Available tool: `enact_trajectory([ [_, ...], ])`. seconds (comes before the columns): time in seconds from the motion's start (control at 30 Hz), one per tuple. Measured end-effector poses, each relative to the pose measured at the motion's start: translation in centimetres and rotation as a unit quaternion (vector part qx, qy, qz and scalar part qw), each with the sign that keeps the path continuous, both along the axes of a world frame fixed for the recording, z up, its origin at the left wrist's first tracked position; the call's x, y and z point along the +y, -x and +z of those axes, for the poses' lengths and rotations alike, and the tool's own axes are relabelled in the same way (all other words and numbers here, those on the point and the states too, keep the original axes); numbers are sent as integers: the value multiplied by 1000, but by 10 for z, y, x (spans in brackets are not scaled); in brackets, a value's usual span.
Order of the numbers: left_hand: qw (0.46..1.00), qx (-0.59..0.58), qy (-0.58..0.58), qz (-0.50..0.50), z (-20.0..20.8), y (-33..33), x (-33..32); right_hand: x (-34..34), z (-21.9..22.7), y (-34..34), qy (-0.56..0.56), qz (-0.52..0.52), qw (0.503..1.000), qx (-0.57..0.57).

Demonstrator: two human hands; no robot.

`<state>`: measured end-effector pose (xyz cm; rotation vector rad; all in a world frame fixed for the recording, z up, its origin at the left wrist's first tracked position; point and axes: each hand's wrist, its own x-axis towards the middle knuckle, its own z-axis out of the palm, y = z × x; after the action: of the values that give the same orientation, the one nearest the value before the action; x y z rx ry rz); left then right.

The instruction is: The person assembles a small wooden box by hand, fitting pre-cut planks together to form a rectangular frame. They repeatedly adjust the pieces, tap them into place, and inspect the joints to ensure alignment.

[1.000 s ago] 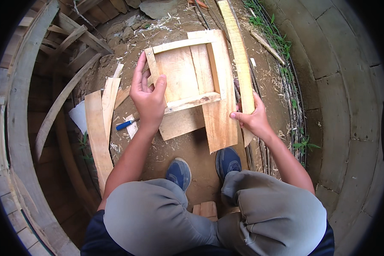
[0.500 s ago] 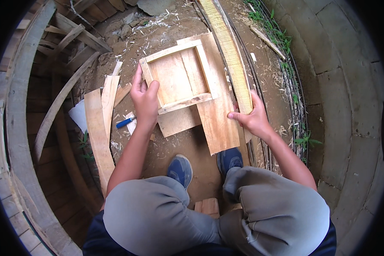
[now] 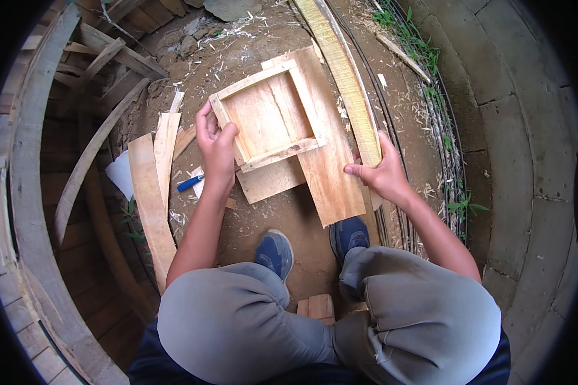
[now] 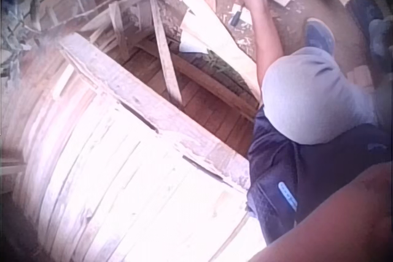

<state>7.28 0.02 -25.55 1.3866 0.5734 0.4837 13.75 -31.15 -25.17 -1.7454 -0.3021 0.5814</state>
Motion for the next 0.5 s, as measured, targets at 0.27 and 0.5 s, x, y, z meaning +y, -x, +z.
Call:
enact_trajectory([
  [0.27,996,-49,45,-64,7,3,4,-1,0,1,-5,-17,999,36],
  [0.5,986,-135,26,-98,35,3,-10,-2,7,-2,20,-34,999,37],
])
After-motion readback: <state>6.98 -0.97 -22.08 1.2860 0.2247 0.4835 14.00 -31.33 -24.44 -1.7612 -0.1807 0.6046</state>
